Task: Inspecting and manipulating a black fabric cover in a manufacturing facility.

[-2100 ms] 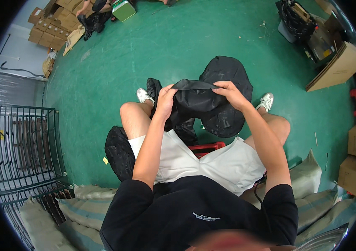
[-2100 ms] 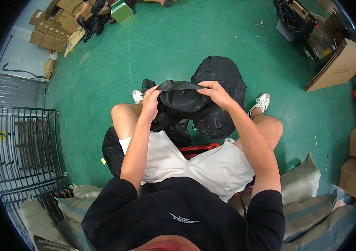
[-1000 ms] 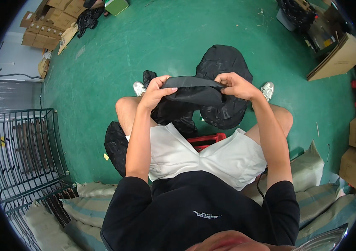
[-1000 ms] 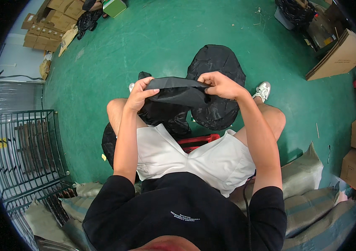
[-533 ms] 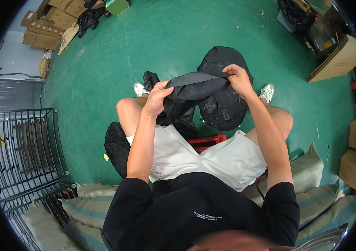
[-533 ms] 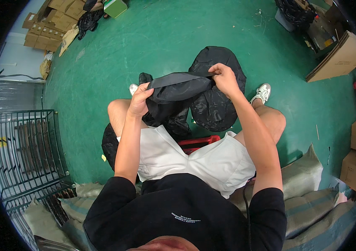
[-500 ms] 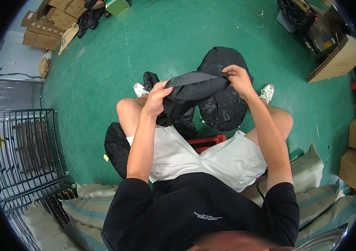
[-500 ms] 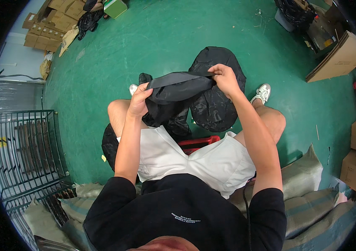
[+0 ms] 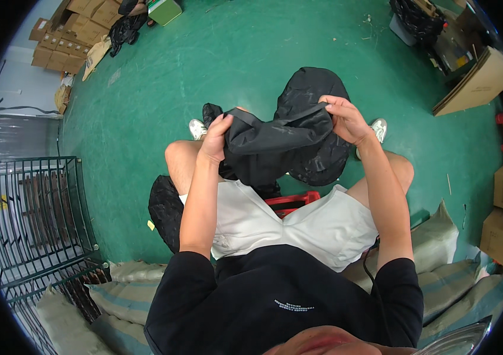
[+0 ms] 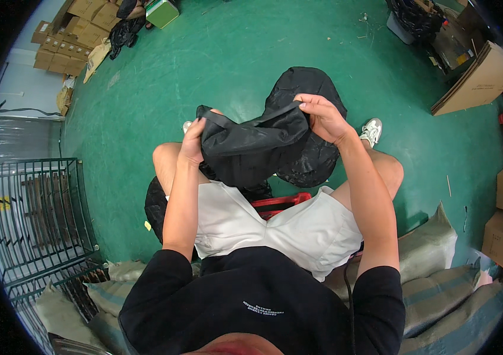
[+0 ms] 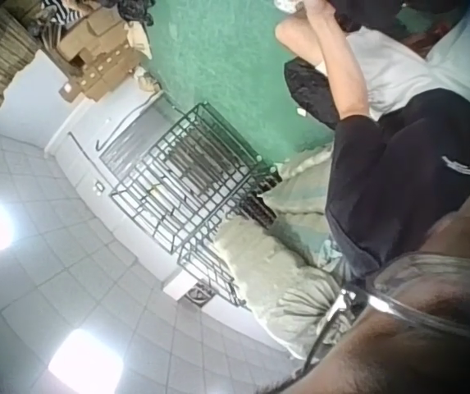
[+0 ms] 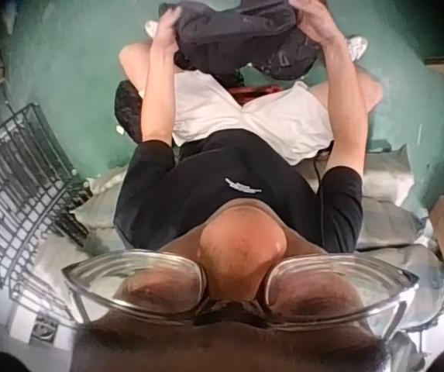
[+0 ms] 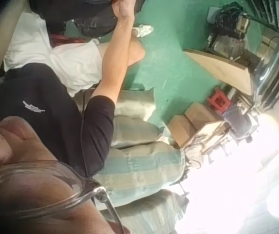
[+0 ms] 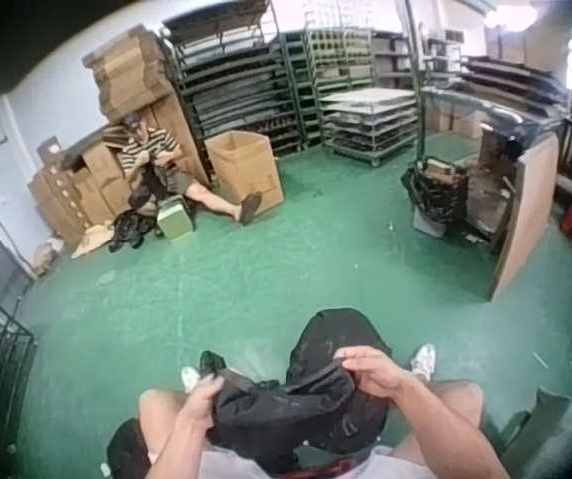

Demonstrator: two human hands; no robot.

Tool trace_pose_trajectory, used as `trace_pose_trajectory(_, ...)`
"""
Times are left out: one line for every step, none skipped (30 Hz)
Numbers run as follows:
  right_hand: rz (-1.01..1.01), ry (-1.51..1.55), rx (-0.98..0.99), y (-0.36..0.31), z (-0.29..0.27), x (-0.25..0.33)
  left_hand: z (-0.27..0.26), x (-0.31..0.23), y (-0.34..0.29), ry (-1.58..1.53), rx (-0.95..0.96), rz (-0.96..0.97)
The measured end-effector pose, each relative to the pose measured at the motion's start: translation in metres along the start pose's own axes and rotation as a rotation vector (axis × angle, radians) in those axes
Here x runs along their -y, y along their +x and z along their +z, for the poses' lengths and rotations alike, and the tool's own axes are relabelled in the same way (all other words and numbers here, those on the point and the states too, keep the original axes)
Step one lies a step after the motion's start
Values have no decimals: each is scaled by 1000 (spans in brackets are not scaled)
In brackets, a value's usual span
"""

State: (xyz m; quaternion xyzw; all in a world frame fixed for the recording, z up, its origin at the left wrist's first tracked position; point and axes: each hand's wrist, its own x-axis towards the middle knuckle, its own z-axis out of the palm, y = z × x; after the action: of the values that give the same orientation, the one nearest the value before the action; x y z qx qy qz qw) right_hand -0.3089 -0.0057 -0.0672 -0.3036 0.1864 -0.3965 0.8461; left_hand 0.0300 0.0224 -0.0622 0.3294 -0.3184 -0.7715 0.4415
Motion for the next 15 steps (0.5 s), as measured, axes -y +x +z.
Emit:
trace_pose_trajectory(-32,-30,77,1,-2,0,3,0,4,40,78,3)
trace_pose_trajectory(2,-45,40,1,-4,-1,5,0,6,43,79,3)
trace_pose_trajectory(-43,-46,-34,1,-6,-2,6,0,9,42,47,49)
trace_pose_trajectory(-88,-46,-108,1,-8,-2,7,-1,11,50,6,71)
trace_pose_trajectory(-91,-44,-108,1,-9,-2,7,-3,12,42,9,131)
trace_pose_trajectory(-132,-54,-132,0,-11,0,6,-5,13,38,-8,143)
trace_pose_trajectory(-174,-61,-163,-1,-11,1,5,-7,14,58,4,125)
trace_pose_trajectory(-175,-64,-154,-2,-12,2,4,-9,14,80,6,109)
trace_pose_trajectory(-154,-110,-124,-3,-12,4,3,-11,13,79,20,109)
trace_pose_trajectory(-157,-140,-99,-4,-11,4,3,-12,13,28,53,98)
trace_pose_trajectory(-134,-152,-101,-5,-10,4,3,-13,12,-16,88,76)
trace_pose_trajectory(-111,-96,-111,-5,-9,4,3,-13,11,-18,92,85)
trace_pose_trajectory(-79,-46,-135,-4,-6,3,3,-13,10,-24,86,89)
trace_pose_trajectory(-90,-37,-122,-5,-5,3,3,-12,10,-30,80,92)
trace_pose_trajectory(-116,-5,-99,-6,-2,4,3,-11,10,-29,80,91)
